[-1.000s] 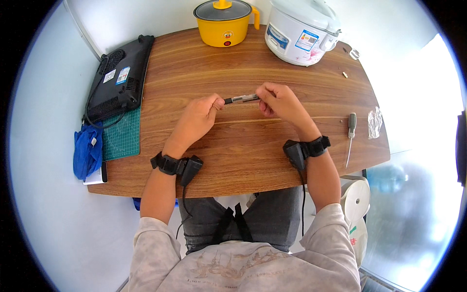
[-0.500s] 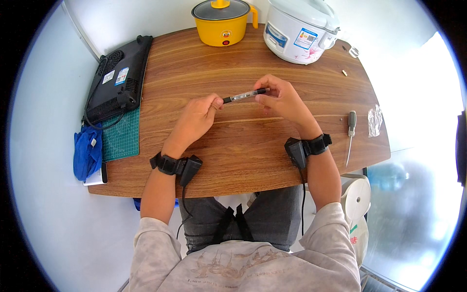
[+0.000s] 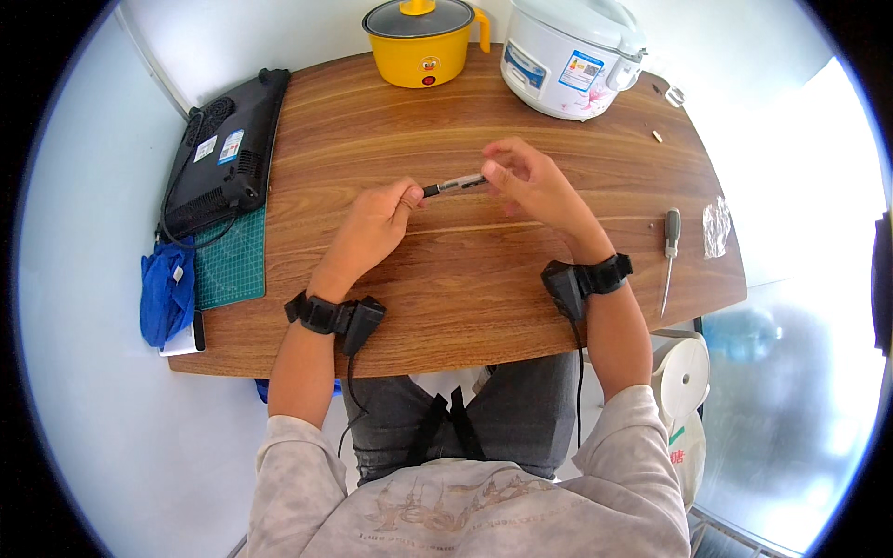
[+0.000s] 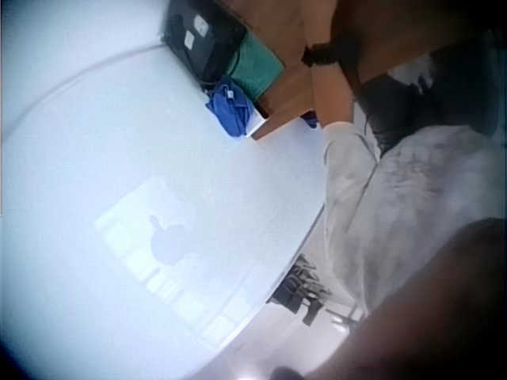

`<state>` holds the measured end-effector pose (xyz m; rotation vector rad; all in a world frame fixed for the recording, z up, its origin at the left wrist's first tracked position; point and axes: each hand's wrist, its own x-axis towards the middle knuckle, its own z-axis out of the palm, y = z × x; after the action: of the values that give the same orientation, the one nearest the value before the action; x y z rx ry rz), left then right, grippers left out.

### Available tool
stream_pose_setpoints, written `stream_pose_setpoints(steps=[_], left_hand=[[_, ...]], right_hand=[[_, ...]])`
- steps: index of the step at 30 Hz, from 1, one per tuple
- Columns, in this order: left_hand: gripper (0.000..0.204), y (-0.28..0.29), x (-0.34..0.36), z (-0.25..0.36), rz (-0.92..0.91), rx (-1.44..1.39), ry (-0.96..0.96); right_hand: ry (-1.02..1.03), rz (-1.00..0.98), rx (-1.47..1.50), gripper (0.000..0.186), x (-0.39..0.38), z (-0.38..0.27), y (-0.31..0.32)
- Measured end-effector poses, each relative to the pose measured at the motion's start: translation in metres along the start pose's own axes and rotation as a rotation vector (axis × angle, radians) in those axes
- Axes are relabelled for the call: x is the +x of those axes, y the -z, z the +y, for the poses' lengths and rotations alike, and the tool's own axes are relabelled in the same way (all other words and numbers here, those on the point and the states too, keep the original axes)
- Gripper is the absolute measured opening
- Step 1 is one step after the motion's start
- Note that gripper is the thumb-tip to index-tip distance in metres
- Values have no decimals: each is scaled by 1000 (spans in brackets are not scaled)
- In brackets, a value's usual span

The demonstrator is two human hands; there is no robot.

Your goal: The person uses a screwdriver to remove several screws from the bottom of a black electronic device, then flips the device to access the other side and continues unscrewing. After removing the screws, the person sets the device aside and disassembles a pen on the table.

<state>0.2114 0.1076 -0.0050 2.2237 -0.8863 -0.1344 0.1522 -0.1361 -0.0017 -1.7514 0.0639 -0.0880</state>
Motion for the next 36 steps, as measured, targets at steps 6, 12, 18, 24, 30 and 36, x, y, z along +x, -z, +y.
stream_pose_setpoints(steps=[6, 12, 18, 24, 30, 36], left_hand=[[29, 1, 1, 4, -16, -20, -18], [37, -5, 0, -11, 71, -76, -46], [22, 4, 1, 0, 10, 43, 118], [21, 8, 1, -19, 76, 128, 43], [20, 7, -1, -29, 26, 309, -5], [24, 6, -5, -27, 23, 296, 13]], right_hand=[[23, -155, 5, 10, 8, 16, 19], [182, -32, 96, 13, 8, 16, 20], [130, 292, 126, 14, 7, 12, 35], [137, 449, 103, 14, 8, 13, 41], [111, 434, 114, 16, 8, 13, 41], [177, 520, 125, 14, 2, 6, 44]])
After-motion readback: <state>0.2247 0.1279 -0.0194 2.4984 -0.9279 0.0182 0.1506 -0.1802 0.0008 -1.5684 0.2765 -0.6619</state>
